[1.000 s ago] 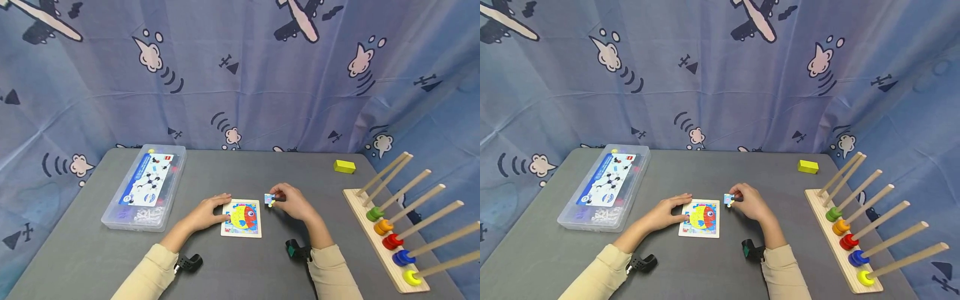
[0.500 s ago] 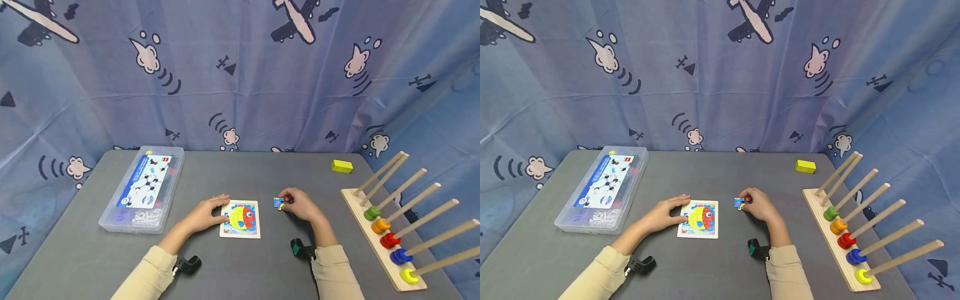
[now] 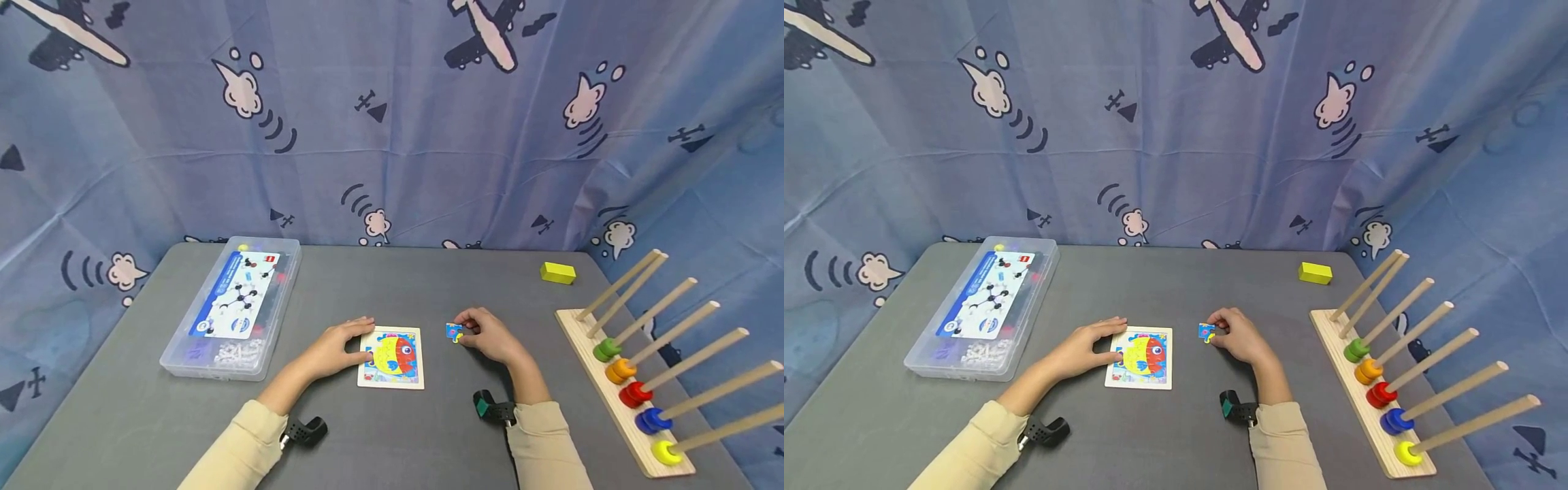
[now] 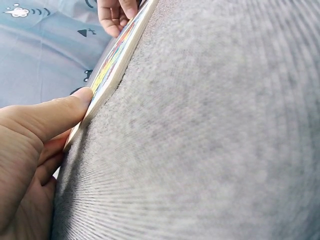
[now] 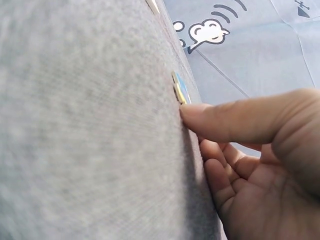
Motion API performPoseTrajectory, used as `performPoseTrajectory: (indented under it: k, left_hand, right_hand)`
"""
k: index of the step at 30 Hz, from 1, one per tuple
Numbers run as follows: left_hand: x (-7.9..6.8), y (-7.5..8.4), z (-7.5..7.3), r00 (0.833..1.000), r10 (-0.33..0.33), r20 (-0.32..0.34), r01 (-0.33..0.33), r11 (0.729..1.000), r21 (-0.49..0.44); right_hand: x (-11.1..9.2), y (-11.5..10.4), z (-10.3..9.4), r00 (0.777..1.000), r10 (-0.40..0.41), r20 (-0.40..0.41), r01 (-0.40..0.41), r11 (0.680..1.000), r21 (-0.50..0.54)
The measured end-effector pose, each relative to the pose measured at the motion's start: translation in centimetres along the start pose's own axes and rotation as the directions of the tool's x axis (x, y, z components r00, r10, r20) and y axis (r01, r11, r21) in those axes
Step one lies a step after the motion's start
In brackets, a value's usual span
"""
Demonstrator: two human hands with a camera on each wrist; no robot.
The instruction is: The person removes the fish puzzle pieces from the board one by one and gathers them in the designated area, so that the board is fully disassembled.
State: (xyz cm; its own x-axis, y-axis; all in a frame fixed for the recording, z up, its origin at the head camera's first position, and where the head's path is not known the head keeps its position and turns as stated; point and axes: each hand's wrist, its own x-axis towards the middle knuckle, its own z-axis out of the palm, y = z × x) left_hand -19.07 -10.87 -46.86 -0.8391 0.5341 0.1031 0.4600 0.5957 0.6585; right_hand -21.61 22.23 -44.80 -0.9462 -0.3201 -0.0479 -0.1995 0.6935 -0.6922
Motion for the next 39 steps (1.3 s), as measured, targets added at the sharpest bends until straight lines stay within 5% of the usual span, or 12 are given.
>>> performPoseTrajectory:
  k: [22, 31, 39]
  left_hand:
    - [-0.9, -0.3, 0.1, 1.0, -0.01, -0.011, 0.01, 1.0, -0.011]
    - [-0.5, -0.2, -0.1, 1.0, 0.005, -0.013, -0.005, 1.0, -0.014]
    - [0.1, -0.4, 0.1, 1.0, 0.022, 0.009, -0.022, 0.999, -0.03]
  right_hand:
    - [-0.2, -1.7, 0.2, 0.998, -0.064, 0.021, 0.063, 0.998, 0.026]
    - [0.1, -4.7, 1.1, 0.989, -0.136, 0.066, 0.131, 0.989, 0.072]
    - [1.1, -7.6, 3.1, 0.968, -0.154, 0.196, 0.141, 0.987, 0.082]
